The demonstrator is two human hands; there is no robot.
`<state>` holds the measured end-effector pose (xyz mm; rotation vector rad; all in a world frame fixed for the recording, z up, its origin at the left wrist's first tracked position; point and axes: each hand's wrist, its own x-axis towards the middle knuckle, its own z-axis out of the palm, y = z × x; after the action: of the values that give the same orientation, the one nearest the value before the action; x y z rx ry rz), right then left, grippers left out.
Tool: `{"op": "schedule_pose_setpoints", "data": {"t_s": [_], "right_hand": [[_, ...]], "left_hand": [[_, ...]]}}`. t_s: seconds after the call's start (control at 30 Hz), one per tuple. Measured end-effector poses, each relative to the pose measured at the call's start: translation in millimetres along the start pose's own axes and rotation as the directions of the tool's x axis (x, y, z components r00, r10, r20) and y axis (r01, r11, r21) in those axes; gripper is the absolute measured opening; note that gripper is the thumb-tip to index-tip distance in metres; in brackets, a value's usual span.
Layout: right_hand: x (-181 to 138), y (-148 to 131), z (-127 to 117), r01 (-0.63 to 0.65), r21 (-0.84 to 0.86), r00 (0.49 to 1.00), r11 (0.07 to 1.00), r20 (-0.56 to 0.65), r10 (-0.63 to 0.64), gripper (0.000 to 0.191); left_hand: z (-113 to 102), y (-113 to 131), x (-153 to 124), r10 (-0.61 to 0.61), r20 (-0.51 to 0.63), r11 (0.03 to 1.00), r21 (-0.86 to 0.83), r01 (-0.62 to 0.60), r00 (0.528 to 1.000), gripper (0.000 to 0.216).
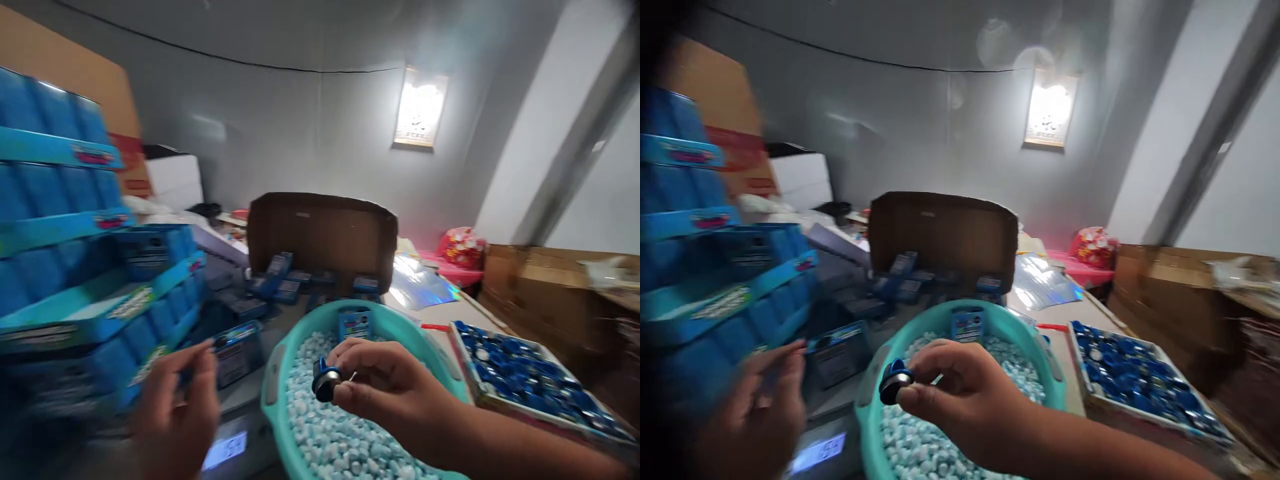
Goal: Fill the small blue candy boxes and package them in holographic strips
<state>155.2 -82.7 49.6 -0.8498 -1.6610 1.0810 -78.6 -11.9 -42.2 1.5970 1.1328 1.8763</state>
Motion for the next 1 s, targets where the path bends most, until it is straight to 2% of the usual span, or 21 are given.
{"op": "schedule_pose_setpoints", "data": {"t_s": [0.03,0.1,0.17,0.23,0.4,0.5,0.57,0.7,0.83,1.0], "right_hand": [[8.4,2.4,10.1,-0.038,0.003,0.998,0.999,0.051,0.038,0.016],[24.4,9.9,25.9,-0.118,0.005,0.985,0.993,0.130,0.116,0.021],[37.5,20.0,35.5,-0.178,0.035,0.967,0.983,0.194,0.168,0.021],[46.3,31.0,39.3,-0.220,0.094,0.952,0.971,0.238,0.193,0.020],[51.5,49.6,35.3,-0.278,0.149,0.935,0.949,0.267,0.233,0.016],[49.9,51.0,33.4,-0.283,0.221,0.943,0.933,0.241,0.229,0.017],[49.2,49.0,33.6,-0.314,0.300,0.940,0.901,0.232,0.250,0.018],[50.0,42.4,34.8,-0.357,0.377,0.928,0.854,0.250,0.278,0.021],[51.1,39.6,34.9,-0.407,0.414,0.910,0.814,0.258,0.324,0.026],[48.0,36.2,34.5,-0.432,0.468,0.901,0.771,0.242,0.359,0.025]], "left_hand": [[-1.1,0.0,-4.0,0.025,-0.104,1.000,0.016,-0.023,0.994,0.021],[2.7,2.9,-14.6,0.092,0.026,0.987,-0.134,-0.087,0.995,0.035],[9.3,6.7,-25.1,0.036,0.108,0.976,-0.216,-0.012,0.993,0.039],[12.4,8.9,-31.8,-0.046,0.123,0.968,-0.241,0.074,0.991,0.033],[6.4,8.4,-30.0,-0.087,0.212,0.928,-0.337,0.156,0.974,0.025],[6.3,11.1,-27.1,-0.142,0.292,0.868,-0.423,0.260,0.946,0.005],[7.1,12.4,-26.7,-0.135,0.337,0.839,-0.462,0.288,0.932,0.005],[4.1,7.2,-27.7,-0.072,0.346,0.850,-0.470,0.239,0.936,0.005],[-1.1,1.2,-28.8,-0.100,0.313,0.879,-0.417,0.231,0.945,0.008],[-2.3,5.0,-27.5,-0.109,0.276,0.909,-0.362,0.208,0.955,0.012]]}}
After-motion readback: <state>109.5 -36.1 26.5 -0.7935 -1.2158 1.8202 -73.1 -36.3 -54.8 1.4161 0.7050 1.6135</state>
